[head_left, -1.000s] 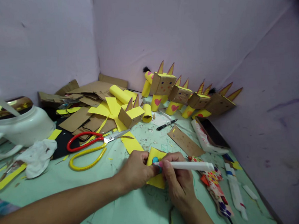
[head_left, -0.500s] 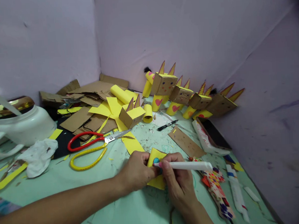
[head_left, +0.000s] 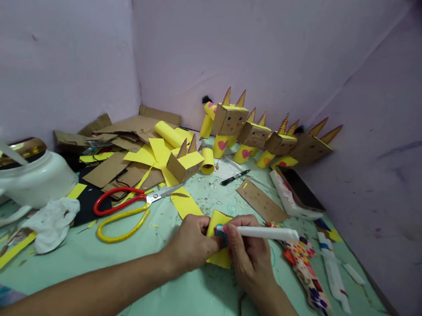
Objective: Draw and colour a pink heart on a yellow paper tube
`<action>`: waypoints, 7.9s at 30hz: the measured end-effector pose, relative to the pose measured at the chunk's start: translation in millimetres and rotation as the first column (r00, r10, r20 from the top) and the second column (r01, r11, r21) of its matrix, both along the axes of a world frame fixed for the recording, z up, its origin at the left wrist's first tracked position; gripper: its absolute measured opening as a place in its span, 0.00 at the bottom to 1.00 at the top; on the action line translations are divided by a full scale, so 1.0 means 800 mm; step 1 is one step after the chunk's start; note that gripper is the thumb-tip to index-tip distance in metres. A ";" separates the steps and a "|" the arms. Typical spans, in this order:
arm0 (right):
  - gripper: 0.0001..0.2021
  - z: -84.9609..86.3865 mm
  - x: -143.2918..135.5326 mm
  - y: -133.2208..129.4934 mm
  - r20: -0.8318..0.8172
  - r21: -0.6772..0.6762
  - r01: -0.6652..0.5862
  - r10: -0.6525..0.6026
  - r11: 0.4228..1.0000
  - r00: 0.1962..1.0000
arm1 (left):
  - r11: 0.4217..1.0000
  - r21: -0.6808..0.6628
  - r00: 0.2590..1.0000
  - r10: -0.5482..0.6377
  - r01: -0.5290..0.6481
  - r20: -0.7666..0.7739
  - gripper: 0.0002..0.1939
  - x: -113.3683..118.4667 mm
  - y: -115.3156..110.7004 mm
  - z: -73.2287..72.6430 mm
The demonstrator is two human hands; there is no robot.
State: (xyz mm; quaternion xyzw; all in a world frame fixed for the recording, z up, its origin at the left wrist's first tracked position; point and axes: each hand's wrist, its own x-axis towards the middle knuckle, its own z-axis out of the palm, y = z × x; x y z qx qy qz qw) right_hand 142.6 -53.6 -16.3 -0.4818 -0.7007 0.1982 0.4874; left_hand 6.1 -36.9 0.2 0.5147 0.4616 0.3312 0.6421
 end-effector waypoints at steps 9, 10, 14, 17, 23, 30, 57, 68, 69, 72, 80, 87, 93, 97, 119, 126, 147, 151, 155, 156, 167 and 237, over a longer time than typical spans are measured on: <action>0.08 -0.004 -0.003 0.000 -0.088 -0.110 0.024 -0.034 0.994 0.996 | 1.000 0.021 0.999 0.008 -0.008 -0.034 0.09 -0.001 -0.003 -0.001; 0.08 -0.005 -0.002 0.000 -0.094 -0.117 0.029 -0.040 0.993 0.995 | 1.000 0.021 0.999 0.011 -0.010 -0.031 0.09 -0.001 -0.003 -0.001; 0.09 -0.007 -0.003 0.000 -0.129 -0.138 0.040 -0.058 0.990 0.990 | 0.999 0.033 0.999 0.025 -0.024 -0.030 0.07 0.001 -0.002 0.000; 0.09 -0.007 -0.004 0.002 -0.175 -0.151 0.038 -0.064 0.988 0.982 | 1.000 0.023 1.000 0.020 -0.020 -0.019 0.04 0.001 -0.001 0.002; 0.09 -0.003 -0.003 0.005 -0.169 -0.148 0.064 -0.089 0.987 0.982 | 1.000 -0.005 1.000 0.015 -0.014 0.014 0.06 0.001 -0.003 0.007; 0.07 0.002 -0.002 0.005 -0.132 -0.080 0.061 -0.071 0.995 0.989 | 0.999 -0.020 0.999 0.039 -0.039 0.021 0.14 0.003 -0.001 0.006; 0.09 0.000 0.007 0.003 -0.156 -0.232 0.001 -0.038 0.973 0.987 | 0.998 0.005 0.998 0.060 -0.060 -0.034 0.12 0.002 0.000 0.005; 0.09 -0.001 0.008 0.004 -0.155 -0.237 0.019 -0.058 0.971 0.986 | 0.998 0.031 0.996 0.063 -0.062 -0.060 0.11 0.000 0.000 0.002; 0.09 -0.002 0.008 0.005 -0.160 -0.235 0.027 -0.066 0.972 0.985 | 0.997 0.035 0.996 0.068 -0.066 -0.062 0.11 0.000 0.001 0.003; 0.09 -0.003 0.009 0.007 -0.171 -0.223 0.049 -0.088 0.974 0.981 | 0.996 0.037 0.994 0.087 -0.085 -0.069 0.11 0.001 0.001 0.006; 0.09 -0.002 0.009 0.009 -0.184 -0.227 0.090 -0.133 0.970 0.974 | 0.996 0.016 0.995 0.088 -0.087 -0.054 0.12 0.001 0.001 0.001; 0.10 0.000 0.010 0.010 -0.205 -0.244 0.102 -0.154 0.964 0.967 | 0.991 0.026 0.991 0.131 -0.130 -0.038 0.10 0.002 0.001 0.008; 0.09 -0.001 0.008 0.008 -0.248 -0.198 0.073 -0.122 0.977 0.961 | 0.990 0.059 0.990 0.128 -0.125 -0.064 0.10 0.002 0.002 0.010; 0.08 -0.002 0.006 0.005 -0.216 -0.151 0.046 -0.079 0.988 0.973 | 0.992 0.061 0.991 0.116 -0.112 -0.062 0.09 0.002 0.001 0.009; 0.09 -0.005 0.009 0.011 -0.209 -0.205 0.114 -0.157 0.972 0.965 | 0.993 0.022 0.991 0.119 -0.118 -0.060 0.10 0.003 0.001 0.011; 0.10 0.001 0.009 0.010 -0.185 -0.205 0.144 -0.183 0.968 0.966 | 0.990 -0.008 0.989 0.142 -0.142 -0.031 0.09 0.003 0.001 0.010; 0.06 0.002 0.013 0.006 0.006 0.019 0.176 -0.177 0.984 0.984 | 0.979 -0.058 0.980 0.197 -0.197 -0.021 0.14 0.003 -0.001 0.014; 0.06 0.003 0.012 0.006 0.015 0.032 0.180 -0.181 0.983 0.983 | 0.977 -0.066 0.979 0.204 -0.204 -0.007 0.14 0.004 0.001 0.014; 0.06 0.004 0.012 0.004 0.012 0.012 0.178 -0.178 0.984 0.984 | 0.974 -0.083 0.978 0.210 -0.210 -0.008 0.15 0.004 0.002 0.015; 0.06 0.004 0.012 0.004 0.016 0.011 0.178 -0.178 0.984 0.984 | 0.974 -0.077 0.977 0.213 -0.214 -0.014 0.15 0.004 0.001 0.015; 0.06 0.003 0.011 0.002 0.065 0.052 0.145 -0.148 0.988 0.987 | 0.974 -0.046 0.975 0.217 -0.220 -0.053 0.16 0.001 0.001 0.011; 0.20 0.012 -0.006 -0.003 -0.699 -0.431 -0.250 -0.146 0.867 0.700 | 0.991 -0.028 0.985 0.135 -0.133 0.105 0.15 0.001 -0.005 0.012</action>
